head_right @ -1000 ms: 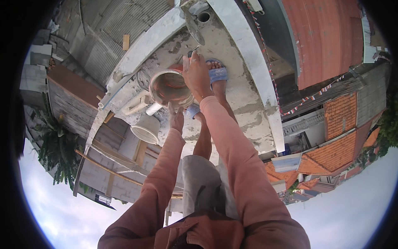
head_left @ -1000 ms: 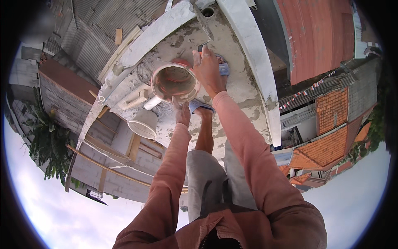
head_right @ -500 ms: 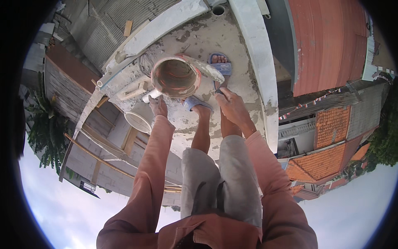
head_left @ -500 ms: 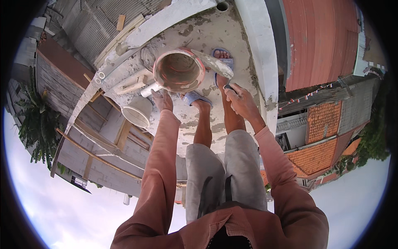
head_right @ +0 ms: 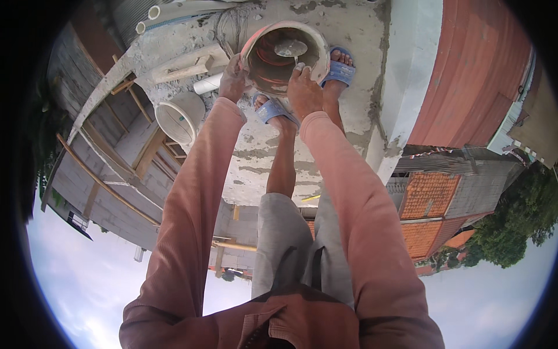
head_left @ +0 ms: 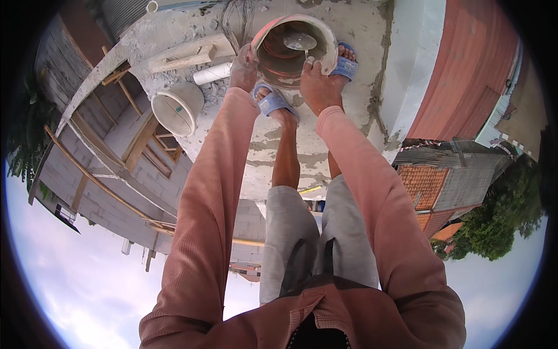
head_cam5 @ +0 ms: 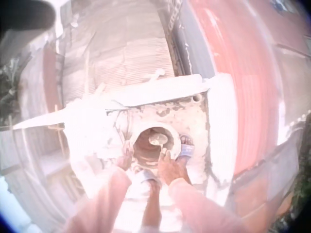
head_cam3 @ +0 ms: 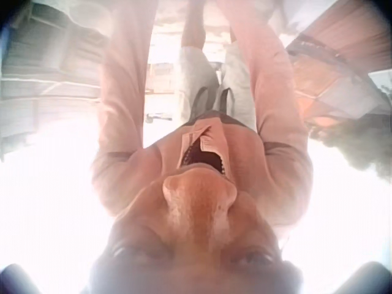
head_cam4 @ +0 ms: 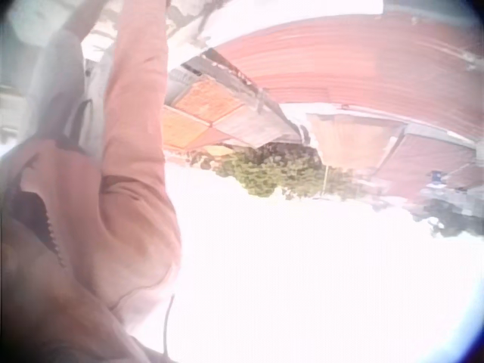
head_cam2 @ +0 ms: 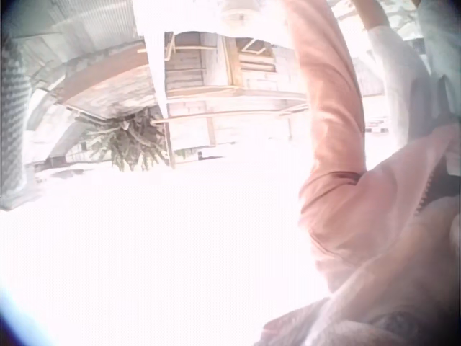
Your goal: The person applies mortar to the top of a concrete structure using a trowel, taking mortar from a bucket.
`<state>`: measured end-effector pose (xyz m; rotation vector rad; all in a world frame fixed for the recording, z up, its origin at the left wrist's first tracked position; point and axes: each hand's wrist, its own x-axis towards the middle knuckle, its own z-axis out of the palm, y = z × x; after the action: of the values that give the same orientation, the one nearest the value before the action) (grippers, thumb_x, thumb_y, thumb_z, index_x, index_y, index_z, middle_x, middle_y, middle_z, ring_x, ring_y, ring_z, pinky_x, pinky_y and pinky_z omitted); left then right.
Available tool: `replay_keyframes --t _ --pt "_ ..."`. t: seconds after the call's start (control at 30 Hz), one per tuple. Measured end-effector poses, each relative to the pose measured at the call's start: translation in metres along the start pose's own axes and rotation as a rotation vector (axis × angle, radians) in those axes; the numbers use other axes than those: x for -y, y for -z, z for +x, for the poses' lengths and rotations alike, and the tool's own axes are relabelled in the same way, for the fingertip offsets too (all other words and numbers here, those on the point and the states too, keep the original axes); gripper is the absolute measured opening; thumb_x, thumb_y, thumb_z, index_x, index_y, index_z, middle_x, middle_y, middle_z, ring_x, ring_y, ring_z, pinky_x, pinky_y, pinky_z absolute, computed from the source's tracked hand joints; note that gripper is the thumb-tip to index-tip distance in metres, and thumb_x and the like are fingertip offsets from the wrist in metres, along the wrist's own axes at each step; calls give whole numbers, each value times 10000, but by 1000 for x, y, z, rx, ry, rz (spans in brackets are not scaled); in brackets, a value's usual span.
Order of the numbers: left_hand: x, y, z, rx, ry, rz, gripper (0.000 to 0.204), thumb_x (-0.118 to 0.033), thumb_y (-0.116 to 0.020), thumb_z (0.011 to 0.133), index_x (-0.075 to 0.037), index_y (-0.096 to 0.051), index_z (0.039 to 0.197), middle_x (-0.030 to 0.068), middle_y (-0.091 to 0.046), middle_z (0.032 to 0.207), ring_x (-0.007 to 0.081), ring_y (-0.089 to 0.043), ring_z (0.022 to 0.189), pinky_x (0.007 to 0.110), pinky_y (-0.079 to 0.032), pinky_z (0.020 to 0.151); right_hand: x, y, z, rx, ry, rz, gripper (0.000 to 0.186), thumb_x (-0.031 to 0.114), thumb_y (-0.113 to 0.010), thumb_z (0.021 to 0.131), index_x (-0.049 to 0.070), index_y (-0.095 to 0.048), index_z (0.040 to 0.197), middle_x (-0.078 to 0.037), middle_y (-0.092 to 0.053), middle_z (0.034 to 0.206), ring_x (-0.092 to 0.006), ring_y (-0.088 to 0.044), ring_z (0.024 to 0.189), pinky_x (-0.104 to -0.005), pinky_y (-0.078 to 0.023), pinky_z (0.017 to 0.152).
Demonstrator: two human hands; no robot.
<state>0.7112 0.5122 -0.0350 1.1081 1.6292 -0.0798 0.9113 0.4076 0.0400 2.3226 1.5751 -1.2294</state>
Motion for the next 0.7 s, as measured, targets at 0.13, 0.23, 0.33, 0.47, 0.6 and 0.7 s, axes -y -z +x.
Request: replay_keyframes --t 0.13,0.23,0.33,0.47,0.6,0.7 --pt "5 -30 -6 -65 -169 46 487 -169 -609 941 -159 -520 1419 203 -605 1308 409 -592 1167 503 -486 989 -52 -42 -16 178 -22 -51 407 113 -557 924 -50 -513 1294 -240 -597 1197 -424 -715 976 -502 -599 821" --pt "9 -18 -12 -32 -177 129 494 -201 -626 932 -168 -534 1415 266 -594 1283 445 -552 1225 515 -443 1028 -39 -21 -19 211 -23 -47 417 125 -564 921 -41 -523 1302 -248 -603 1216 -427 -698 1021 -514 -590 846" --pt "13 -17 -14 -93 -320 174 488 -200 -624 936 -175 -540 1416 275 -580 1294 457 -556 1216 515 -452 1021 -29 -13 -14 171 6 15 414 131 -566 916 -33 -548 1296 -257 -602 1242 -434 -670 1088 -530 -577 877" --pt "-15 -43 -25 -150 -410 357 487 -150 -602 943 -97 -514 1420 232 -671 1208 366 -662 1099 435 -500 965 -67 -48 -24 270 -14 -28 444 153 -584 930 5 -516 1343 -225 -599 1261 -461 -594 1186 -548 -533 952" --pt "6 -33 -31 -76 -238 103 506 -191 -602 956 -127 -505 1449 269 -592 1290 435 -599 1139 472 -470 1002 -37 -26 -30 298 -140 73 469 154 -588 927 10 -529 1369 -200 -612 1245 -430 -568 1222 -526 -505 962" --pt "7 -38 -36 -33 -186 -17 498 -209 -598 963 -133 -514 1448 297 -566 1287 477 -551 1184 504 -436 1037 -10 -14 -28 -48 82 -69 503 146 -588 916 30 -541 1403 -183 -607 1254 -400 -572 1209 -486 -471 976"
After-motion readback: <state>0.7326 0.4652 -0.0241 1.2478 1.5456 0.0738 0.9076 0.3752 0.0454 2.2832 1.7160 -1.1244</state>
